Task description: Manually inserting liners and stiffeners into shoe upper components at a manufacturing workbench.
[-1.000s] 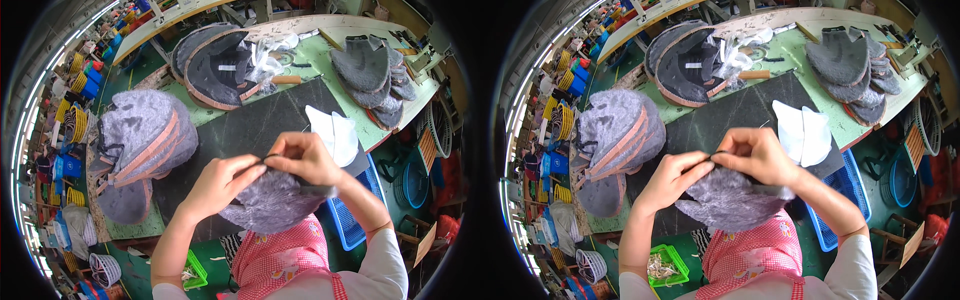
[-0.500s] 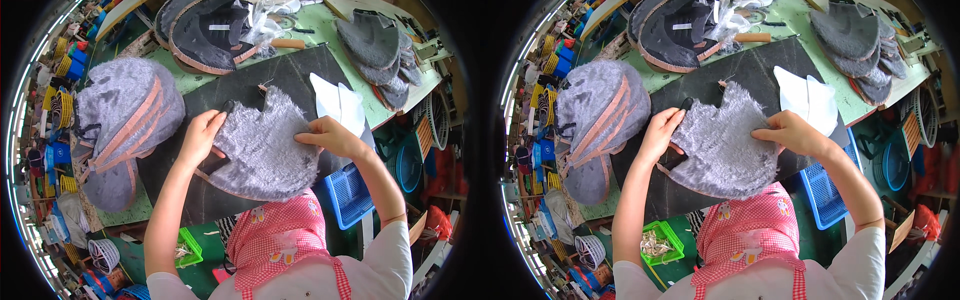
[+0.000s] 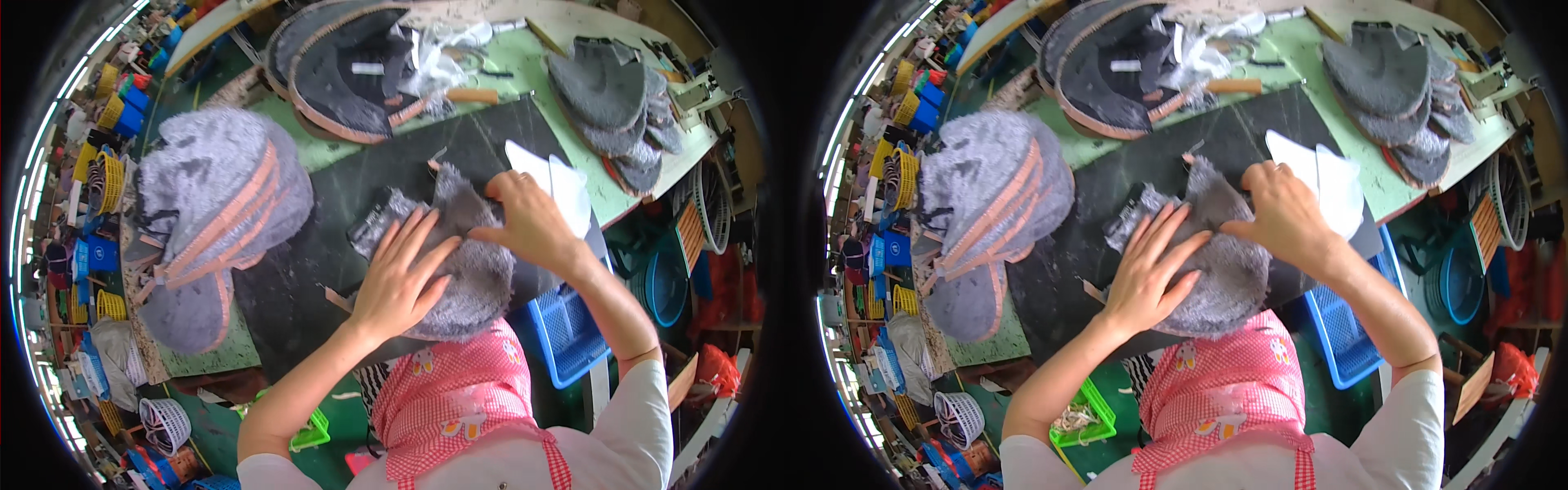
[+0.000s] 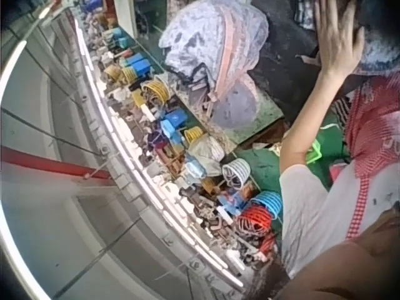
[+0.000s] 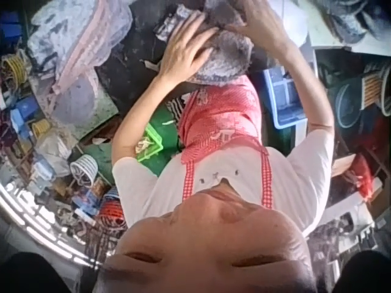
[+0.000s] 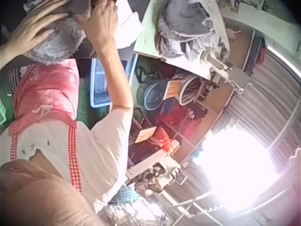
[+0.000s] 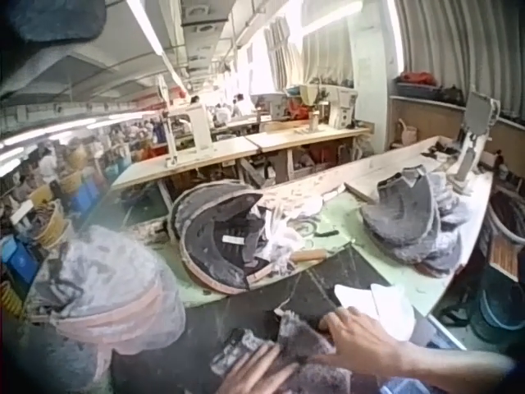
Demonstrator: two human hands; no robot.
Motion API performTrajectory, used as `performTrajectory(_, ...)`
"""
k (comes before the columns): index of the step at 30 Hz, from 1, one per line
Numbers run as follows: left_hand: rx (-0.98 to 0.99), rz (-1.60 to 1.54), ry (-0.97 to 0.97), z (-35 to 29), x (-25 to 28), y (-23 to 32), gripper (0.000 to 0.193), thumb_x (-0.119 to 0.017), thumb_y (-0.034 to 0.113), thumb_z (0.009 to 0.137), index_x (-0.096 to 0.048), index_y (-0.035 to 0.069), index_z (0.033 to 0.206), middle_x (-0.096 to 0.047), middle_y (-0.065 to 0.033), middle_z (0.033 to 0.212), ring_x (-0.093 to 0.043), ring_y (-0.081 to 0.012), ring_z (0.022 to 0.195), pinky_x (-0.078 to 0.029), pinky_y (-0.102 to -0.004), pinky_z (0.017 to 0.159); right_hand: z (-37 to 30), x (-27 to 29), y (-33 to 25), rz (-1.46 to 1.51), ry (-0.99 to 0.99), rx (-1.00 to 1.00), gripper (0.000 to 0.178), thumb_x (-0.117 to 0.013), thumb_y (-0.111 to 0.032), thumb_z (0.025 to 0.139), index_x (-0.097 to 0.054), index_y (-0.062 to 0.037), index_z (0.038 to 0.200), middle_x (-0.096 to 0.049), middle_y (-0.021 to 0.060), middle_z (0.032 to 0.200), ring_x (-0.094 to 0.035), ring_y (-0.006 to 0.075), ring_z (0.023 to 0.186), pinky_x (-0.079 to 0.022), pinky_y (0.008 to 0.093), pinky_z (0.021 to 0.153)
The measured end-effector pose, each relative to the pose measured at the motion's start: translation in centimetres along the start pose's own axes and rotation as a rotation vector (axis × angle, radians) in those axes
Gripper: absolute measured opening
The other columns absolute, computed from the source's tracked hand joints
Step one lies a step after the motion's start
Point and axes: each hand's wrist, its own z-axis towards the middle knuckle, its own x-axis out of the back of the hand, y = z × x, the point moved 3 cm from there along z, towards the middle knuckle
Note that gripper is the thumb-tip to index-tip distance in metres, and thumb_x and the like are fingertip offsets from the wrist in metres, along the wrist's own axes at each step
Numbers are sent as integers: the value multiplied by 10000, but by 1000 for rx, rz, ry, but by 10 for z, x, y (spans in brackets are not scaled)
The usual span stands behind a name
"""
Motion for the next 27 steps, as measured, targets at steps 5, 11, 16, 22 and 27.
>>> performTrajectory(5,246,102,530,-17,41,-38,648,-710,199,844,-442,24,1407,-480,-199,1391,-441,-346,1314,-326,-472,1096,2,-20,-26,730,-300,4,363,-799,-134,768,-587,7,1026,-622,91,921,-628,173,865,-506,332,708)
performTrajectory(11,452,-336,698,-42,175,-55,522,-686,18,854,-529,12,1352,-621,-81,1243,-591,-135,1087,-462,-271,943,57,1,-27,1221,-193,66,348,-667,-38,871,-557,6,1199,-627,71,1070,-640,126,849,-530,273,743)
performTrajectory(16,466,233,778,-72,292,-131,507,-634,16,872,-516,23,1365,-587,-117,1304,-546,-223,1211,-410,-346,1034,201,-27,60,478,403,-45,547,-660,-40,739,-539,-21,1273,-574,198,1250,-589,362,1078,-491,440,927)
performTrajectory(22,408,669,635,-40,260,-100,589,-659,40,826,-511,128,1389,-427,-131,1460,-379,-336,1377,-321,-461,1125,211,-33,-1,232,673,81,450,-746,-50,641,-580,-104,1055,-523,152,1251,-466,399,1160,-404,455,991)
performTrajectory(27,112,414,324,49,182,-50,597,-686,41,792,-545,146,1363,-391,-124,1500,-330,-331,1421,-273,-481,1160,162,-9,-43,546,498,274,270,-701,-10,752,-560,-75,973,-614,126,1060,-586,364,984,-479,448,866)
